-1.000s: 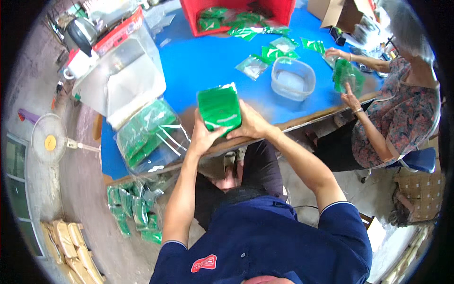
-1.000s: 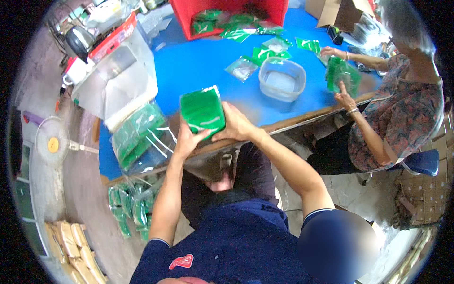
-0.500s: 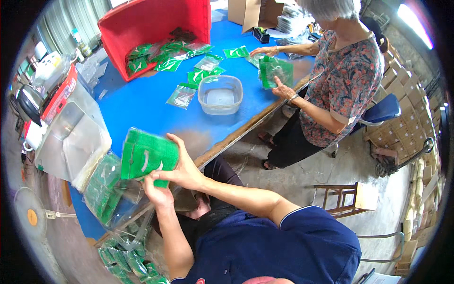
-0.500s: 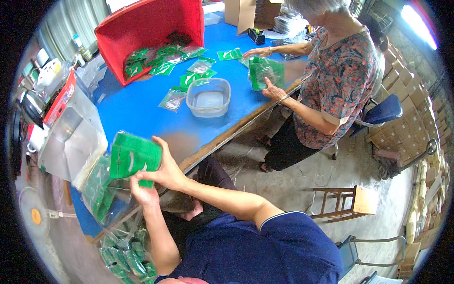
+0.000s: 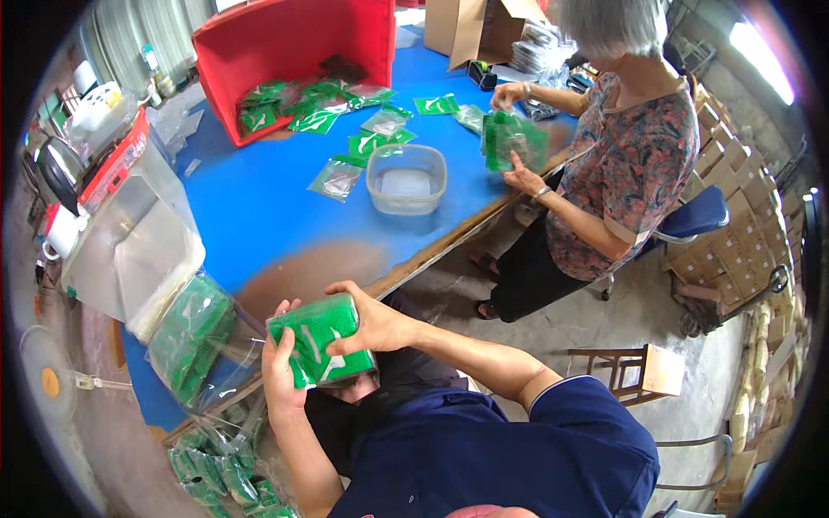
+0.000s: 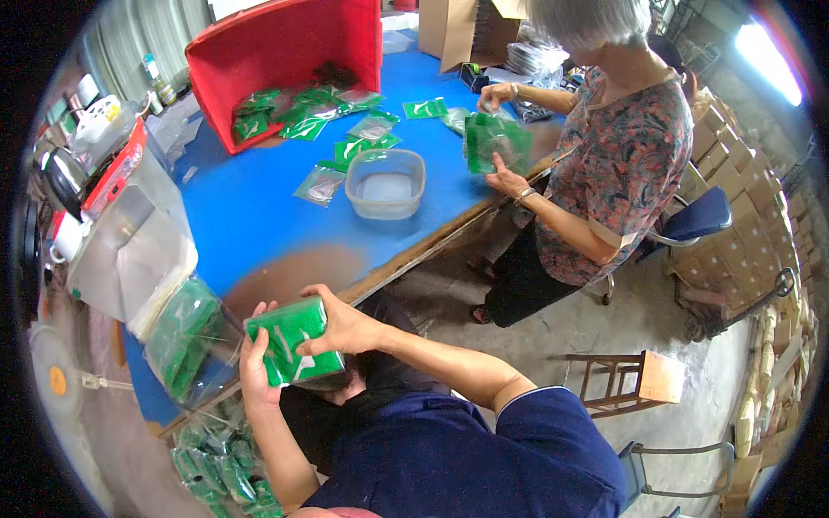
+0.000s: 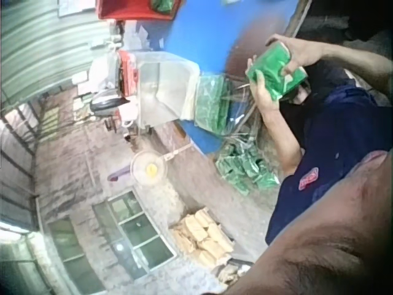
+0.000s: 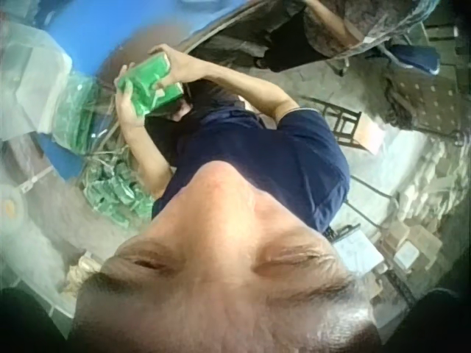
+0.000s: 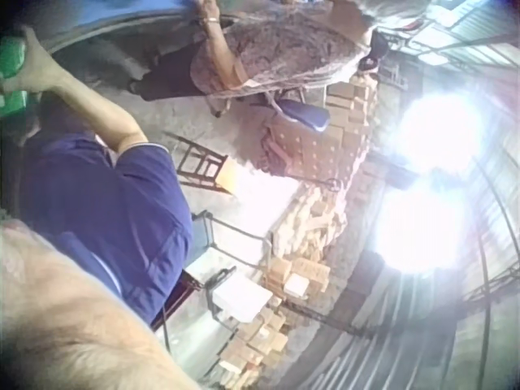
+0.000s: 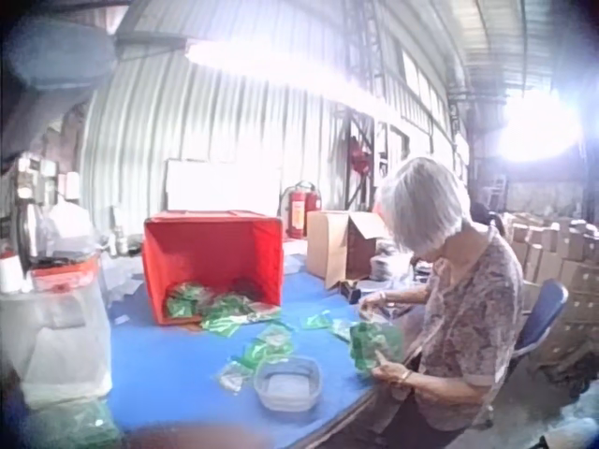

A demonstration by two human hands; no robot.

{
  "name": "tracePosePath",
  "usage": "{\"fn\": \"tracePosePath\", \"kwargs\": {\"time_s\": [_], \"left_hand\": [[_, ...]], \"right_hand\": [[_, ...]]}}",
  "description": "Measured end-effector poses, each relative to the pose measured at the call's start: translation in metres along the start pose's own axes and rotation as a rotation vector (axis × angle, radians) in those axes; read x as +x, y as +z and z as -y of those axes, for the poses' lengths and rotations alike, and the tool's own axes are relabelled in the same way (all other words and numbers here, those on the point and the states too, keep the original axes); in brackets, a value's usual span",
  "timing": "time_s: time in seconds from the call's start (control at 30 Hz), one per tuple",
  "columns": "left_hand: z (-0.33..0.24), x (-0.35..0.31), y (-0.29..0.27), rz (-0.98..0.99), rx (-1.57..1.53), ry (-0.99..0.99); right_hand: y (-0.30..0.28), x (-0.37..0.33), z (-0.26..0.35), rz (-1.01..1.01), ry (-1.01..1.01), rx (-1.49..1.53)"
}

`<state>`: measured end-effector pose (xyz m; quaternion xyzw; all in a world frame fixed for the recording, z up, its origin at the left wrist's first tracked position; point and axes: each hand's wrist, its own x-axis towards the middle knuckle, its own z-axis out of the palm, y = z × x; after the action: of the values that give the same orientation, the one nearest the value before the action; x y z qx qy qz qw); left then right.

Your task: Gathering individual product packets from a bin and table, stacking them, and placing them into clear plastic bags for final packaging.

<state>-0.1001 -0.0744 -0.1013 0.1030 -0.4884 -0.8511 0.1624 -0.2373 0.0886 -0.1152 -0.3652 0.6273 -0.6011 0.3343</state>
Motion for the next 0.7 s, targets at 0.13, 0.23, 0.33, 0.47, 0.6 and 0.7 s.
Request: {"fn": "tracePosePath", "kwargs": {"time_s": [0.13, 0.23, 0.33, 0.47, 0.6, 0.7], "left_hand": [[0.001, -0.005, 0.001, -0.11, -0.177, 0.01], [-0.009, -0.015, 0.003, -0.137, -0.175, 0.061], [-0.016, -0.02, 0.005, -0.161, -0.083, 0.133], [-0.014, -0.027, -0.027, -0.165, 0.322, 0.16], [-0.024, -0.019, -0.017, -0.304, 0.715, 0.329], [-0.033, -0.034, -0.033, -0.447, 1.247, 0.643]], "right_hand": [[0.003, -0.005, 0.02, -0.016, -0.023, -0.05], [0.013, -0.006, 0.027, -0.009, -0.119, -0.052], [0.016, -0.005, 0.039, 0.053, -0.132, -0.053], [0.015, 0.0, 0.047, 0.071, -0.257, -0.105], [0.006, 0.018, 0.048, 0.087, -0.327, -0.185], [-0.008, 0.031, 0.048, -0.174, -0.427, -0.25]]}}
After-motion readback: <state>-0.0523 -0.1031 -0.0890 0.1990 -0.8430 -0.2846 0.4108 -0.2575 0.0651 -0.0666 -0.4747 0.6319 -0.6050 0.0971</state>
